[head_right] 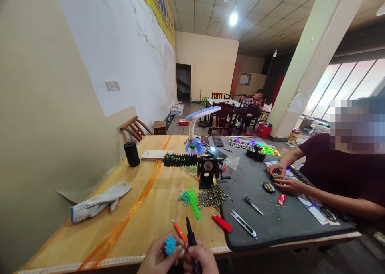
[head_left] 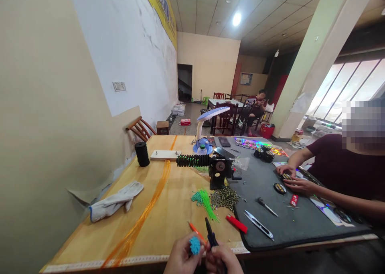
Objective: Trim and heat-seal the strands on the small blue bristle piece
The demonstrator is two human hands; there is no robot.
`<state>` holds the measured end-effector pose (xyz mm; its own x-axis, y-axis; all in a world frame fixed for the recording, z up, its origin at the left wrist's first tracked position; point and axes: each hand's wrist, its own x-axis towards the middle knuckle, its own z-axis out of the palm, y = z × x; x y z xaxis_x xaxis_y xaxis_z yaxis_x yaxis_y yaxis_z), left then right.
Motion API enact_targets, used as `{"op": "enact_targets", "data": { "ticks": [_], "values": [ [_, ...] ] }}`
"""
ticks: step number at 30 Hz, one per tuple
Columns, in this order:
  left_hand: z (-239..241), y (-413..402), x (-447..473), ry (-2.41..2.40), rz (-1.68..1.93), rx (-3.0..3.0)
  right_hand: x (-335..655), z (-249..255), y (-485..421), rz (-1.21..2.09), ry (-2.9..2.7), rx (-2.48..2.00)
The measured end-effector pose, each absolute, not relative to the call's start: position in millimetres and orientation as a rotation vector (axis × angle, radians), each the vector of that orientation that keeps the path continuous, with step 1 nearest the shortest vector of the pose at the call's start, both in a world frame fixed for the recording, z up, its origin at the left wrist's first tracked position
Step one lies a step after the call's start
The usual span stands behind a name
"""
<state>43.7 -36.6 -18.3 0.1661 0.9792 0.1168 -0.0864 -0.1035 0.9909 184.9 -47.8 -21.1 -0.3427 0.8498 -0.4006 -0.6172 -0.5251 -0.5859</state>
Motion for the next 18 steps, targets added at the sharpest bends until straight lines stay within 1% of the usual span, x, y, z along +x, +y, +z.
{"op": "enact_targets", "data": {
  "ticks": [4,8,14,18],
  "values": [
    [-18.5,-36.5,41.9,0.979,1.170,1.404,183.5,-22.0,-45.7,2.045,-0.333,-0.780],
    [-20.4,-33.2,38.3,0.976,1.115,1.470,184.1,-26.9,-42.5,2.102,-0.333,-0.803],
    [-15.7,-26.9,39.4,1.034,1.081,1.370,199.1,-37.4,-43.5,1.790,-0.780,-0.997],
    [-1.4,-31.0,44.8,0.988,1.092,1.258,208.3,-34.9,-54.8,1.636,-0.901,-1.043]
  ]
}}
